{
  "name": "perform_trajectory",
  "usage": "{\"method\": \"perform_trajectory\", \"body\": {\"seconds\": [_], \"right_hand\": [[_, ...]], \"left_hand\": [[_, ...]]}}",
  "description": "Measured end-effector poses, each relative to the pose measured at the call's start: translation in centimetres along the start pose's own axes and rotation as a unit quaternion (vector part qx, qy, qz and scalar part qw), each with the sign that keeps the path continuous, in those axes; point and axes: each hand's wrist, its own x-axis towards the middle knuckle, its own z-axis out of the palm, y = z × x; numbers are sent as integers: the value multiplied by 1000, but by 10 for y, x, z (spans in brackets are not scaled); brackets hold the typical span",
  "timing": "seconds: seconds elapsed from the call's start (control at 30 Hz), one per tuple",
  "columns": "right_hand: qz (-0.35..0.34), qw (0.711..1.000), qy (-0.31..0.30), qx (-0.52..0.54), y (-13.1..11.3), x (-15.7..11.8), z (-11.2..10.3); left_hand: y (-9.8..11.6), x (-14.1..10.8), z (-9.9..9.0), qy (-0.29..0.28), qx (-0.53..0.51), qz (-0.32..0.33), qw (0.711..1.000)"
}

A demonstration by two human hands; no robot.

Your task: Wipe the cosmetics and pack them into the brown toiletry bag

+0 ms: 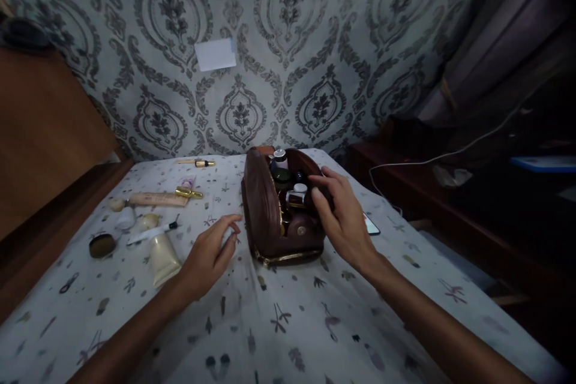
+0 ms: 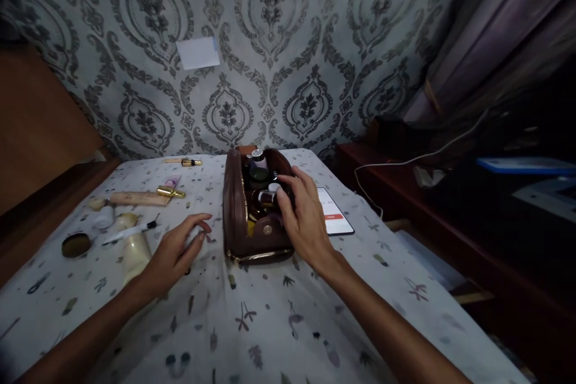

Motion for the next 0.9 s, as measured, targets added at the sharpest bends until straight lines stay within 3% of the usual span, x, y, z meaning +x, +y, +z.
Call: {"method": "perform_trajectory", "body": {"seconds": [0.1,0.23,0.33,0.43,0.57,0.7,0.8,0.9], "right_hand": [[-42,999,17,-20,-17,-14,-7],[-158,987,22,-1,-43,-35,-4],[-221,973,-36,57,-60,-50,13],[-226,957,-124,136,-75,-62,39],[-134,940,-237,204,-90,-65,79],[60,909,-321,258,-99,-59,125],[221,852,-318,352,-104,-57,160],[273,840,-269,383,-108,-61,181]], "left_hand": [[-7,-11,-11,10,6,-12,1000],[-17,-24,-24,36,16,-55,998],[-23,-31,-26,50,14,-70,996],[-30,-37,-24,48,15,-77,996],[-41,-42,-25,72,42,-52,995],[-56,-44,-42,143,90,-72,983],[-72,-46,-64,212,120,-118,963],[-92,-48,-87,267,148,-169,937]]}}
